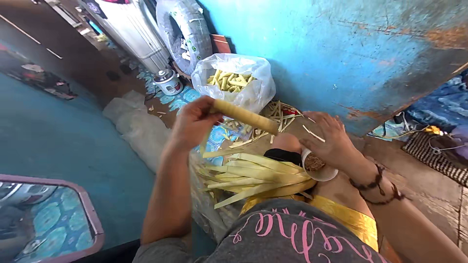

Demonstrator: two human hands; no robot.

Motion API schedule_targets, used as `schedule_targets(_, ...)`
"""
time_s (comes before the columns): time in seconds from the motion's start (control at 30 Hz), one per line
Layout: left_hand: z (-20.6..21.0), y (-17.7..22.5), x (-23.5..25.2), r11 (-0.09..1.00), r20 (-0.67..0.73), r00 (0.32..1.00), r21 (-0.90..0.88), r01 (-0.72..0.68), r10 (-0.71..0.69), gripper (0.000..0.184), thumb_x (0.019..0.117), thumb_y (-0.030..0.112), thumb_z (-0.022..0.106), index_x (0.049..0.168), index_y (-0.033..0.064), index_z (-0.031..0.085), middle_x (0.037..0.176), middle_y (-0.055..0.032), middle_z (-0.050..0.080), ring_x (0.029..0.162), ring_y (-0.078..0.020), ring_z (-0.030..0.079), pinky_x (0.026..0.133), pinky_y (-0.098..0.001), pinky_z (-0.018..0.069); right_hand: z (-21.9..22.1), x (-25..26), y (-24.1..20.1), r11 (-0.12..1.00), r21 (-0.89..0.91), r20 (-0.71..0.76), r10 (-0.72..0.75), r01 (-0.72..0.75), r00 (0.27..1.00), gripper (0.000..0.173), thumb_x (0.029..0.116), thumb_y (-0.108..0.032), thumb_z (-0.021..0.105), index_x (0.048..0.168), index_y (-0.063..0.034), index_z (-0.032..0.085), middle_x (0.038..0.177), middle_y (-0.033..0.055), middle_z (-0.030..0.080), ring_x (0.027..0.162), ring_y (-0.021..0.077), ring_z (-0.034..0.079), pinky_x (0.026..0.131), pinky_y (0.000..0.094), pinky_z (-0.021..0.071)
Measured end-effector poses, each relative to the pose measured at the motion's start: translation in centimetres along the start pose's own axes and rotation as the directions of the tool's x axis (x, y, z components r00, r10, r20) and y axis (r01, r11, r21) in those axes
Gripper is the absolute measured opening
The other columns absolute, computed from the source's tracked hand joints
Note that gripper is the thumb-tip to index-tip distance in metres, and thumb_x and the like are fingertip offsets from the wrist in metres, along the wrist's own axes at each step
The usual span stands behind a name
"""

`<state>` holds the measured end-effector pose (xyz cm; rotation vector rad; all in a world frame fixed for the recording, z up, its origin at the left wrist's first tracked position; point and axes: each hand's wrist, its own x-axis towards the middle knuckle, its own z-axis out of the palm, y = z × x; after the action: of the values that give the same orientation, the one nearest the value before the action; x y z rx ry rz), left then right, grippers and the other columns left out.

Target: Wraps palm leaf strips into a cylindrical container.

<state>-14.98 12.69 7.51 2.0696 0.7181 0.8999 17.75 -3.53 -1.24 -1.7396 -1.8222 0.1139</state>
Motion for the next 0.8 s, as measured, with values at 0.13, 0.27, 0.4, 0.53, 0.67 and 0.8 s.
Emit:
schedule_targets(0.13,4.5,-1.5,0.2,0.937,0.206,0.961,-0.261,0.234,-0.183,0.018,0.0964,-0.007,0.055,0.11,0.003,0.06,0.089,0.0004,0.07,0.078,-0.0068,0.069,0.076,-0.0268,0.0599,1.4,-3.0,-5.0,0.964,0.093,-0.156,-0.234,0.251,0.959,0.041,0.0983,-0.041,0.065,0.135,-0.023,0.066,0.144,0.0186,0.055,0.126,0.0371,0.058,0.096,0.0579,0.0504)
schedule_targets(0.27,7.7,-1.4,0.0,0.876,0.328,0.93,-0.384,0.293,-0.167,0.025,0.0942,-0.008,0.06,0.117,0.0023,0.061,0.091,-0.0022,0.071,0.078,-0.0088,0.07,0.075,-0.0264,0.0603,1.6,-5.9,-5.1,0.79,0.6,-0.018,0.175,-0.129,0.984,0.032,0.1059,-0.012,0.047,0.131,-0.0022,0.065,0.113,0.0032,0.071,0.09,0.0025,0.067,0.08,0.0188,0.057)
schedule_targets(0.4,9.9,-1.7,-0.1,0.865,0.419,0.902,-0.408,0.292,-0.107,0.027,0.0921,-0.01,0.063,0.116,0.0019,0.062,0.092,-0.0049,0.073,0.078,-0.0105,0.071,0.074,-0.0267,0.0603,0.3,-7.5,-3.9,0.222,0.834,0.367,0.46,-0.505,0.808,0.04,0.1113,-0.024,0.029,0.133,-0.005,0.056,0.088,0.001,0.071,0.059,0.0024,0.062,0.051,0.0155,0.0524)
schedule_targets(0.53,10.7,-2.0,0.5,0.885,0.43,0.895,-0.362,0.293,-0.121,0.028,0.0936,-0.007,0.064,0.12,0.0012,0.061,0.091,-0.0032,0.073,0.079,-0.0085,0.071,0.075,-0.0253,0.0601,1.5,-10.4,-2.5,0.879,0.456,-0.127,0.221,-0.142,0.967,0.046,0.1051,-0.031,0.054,0.133,0.005,0.061,0.122,0.0116,0.068,0.101,0.0063,0.066,0.089,0.0227,0.0557)
schedule_targets(0.67,11.1,-2.2,0.1,0.877,0.483,0.873,-0.392,0.28,-0.063,0.021,0.0948,-0.006,0.063,0.115,0.0006,0.064,0.091,-0.0044,0.072,0.079,-0.0081,0.069,0.075,-0.0248,0.0588,1.0,-11.0,-3.4,0.068,0.872,0.373,0.548,-0.485,0.748,0.041,0.1113,-0.023,0.025,0.121,-0.0134,0.063,0.064,-0.0082,0.06,0.046,-0.0018,0.049,0.043,0.0139,0.0424)
schedule_targets(0.8,11.3,-1.6,0.2,0.868,0.476,0.869,-0.366,0.334,-0.134,0.019,0.0962,-0.007,0.062,0.114,-0.0003,0.062,0.088,-0.0051,0.07,0.075,-0.0085,0.069,0.073,-0.0244,0.0595,1.7,-12.4,-2.6,0.798,0.555,-0.064,0.322,-0.235,0.944,0.049,0.105,-0.037,0.054,0.133,0.0025,0.061,0.114,0.0032,0.069,0.096,0.0015,0.064,0.085,0.0196,0.055)
